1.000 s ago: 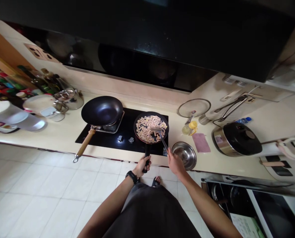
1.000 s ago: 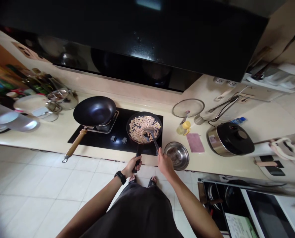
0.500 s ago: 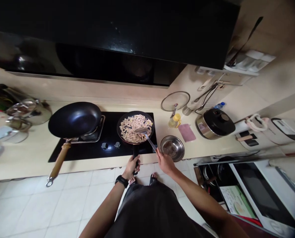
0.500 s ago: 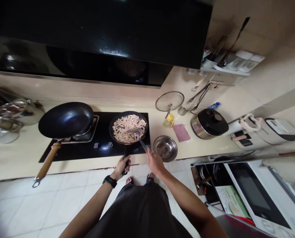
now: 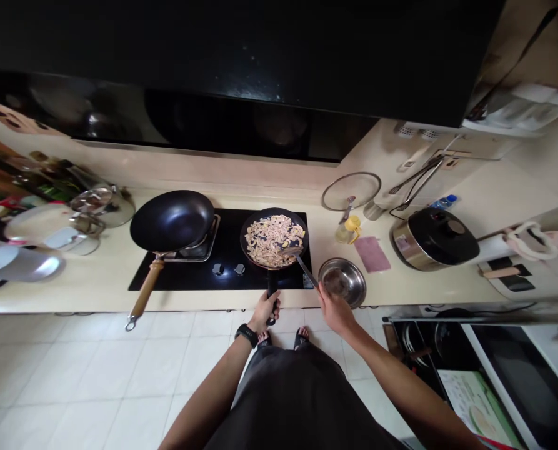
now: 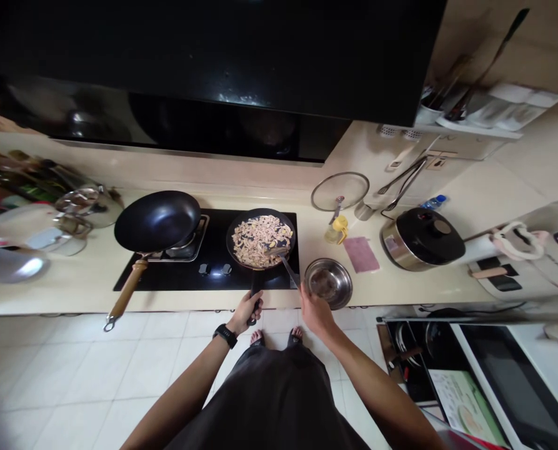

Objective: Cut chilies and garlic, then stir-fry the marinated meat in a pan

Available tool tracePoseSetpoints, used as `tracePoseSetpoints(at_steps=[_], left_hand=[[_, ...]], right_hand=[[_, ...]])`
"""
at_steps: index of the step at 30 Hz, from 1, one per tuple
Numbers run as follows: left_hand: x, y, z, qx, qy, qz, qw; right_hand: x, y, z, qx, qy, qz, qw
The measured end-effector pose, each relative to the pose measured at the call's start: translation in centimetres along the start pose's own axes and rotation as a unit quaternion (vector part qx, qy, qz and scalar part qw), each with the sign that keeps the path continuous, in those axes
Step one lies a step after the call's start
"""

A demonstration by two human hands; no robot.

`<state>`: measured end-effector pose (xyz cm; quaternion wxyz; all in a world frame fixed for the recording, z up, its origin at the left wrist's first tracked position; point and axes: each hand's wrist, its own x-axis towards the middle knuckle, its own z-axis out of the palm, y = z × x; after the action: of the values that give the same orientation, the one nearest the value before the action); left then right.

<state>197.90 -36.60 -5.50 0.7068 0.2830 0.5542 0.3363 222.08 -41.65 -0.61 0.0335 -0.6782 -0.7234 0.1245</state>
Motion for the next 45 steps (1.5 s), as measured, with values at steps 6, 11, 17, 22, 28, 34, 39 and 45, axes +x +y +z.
tracePoseSetpoints(at_steps=[6, 11, 17, 22, 28, 34, 39, 45], left_hand=[[0.1, -0.2, -0.2, -0.005, -0.008, 0.004, 1.0], [0.4, -0.5, -0.2, -0.006, -0.007, 0.0, 1.0], [0.7, -0.2, -0.5, -0.03, -0.017, -0.016, 0.999], [1.2, 0.1, -0.6, -0.096, -0.07, -0.022, 0.993], [1.5, 2.0, 0.1, -0.097, -0.051, -0.009, 0.994], [-1.5, 7.9, 1.8, -0.104, -0.073, -0.022, 0.992], [-5.0, 7.9, 1.7, -0.119, -0.087, -0.032, 0.989], [-4.8, 9.5, 2.8, -0.122, -0.078, -0.021, 0.989]], right_hand=[[-2.7, 1.1, -1.4, -0.013, 0.022, -0.029, 0.999], [0.0, -0.3, -1.1, -0.015, -0.001, -0.019, 1.0], [2.6, -1.1, -0.3, 0.002, 0.026, -0.017, 1.0], [1.4, -0.3, 0.6, 0.02, 0.021, -0.029, 0.999], [-0.4, 1.4, -1.1, 0.184, 0.162, -0.048, 0.968], [-1.3, 2.7, -4.8, 0.243, 0.278, -0.038, 0.929], [-2.7, 3.4, -6.3, 0.255, 0.303, -0.017, 0.918], [-2.3, 3.3, -7.1, 0.271, 0.309, -0.03, 0.911]])
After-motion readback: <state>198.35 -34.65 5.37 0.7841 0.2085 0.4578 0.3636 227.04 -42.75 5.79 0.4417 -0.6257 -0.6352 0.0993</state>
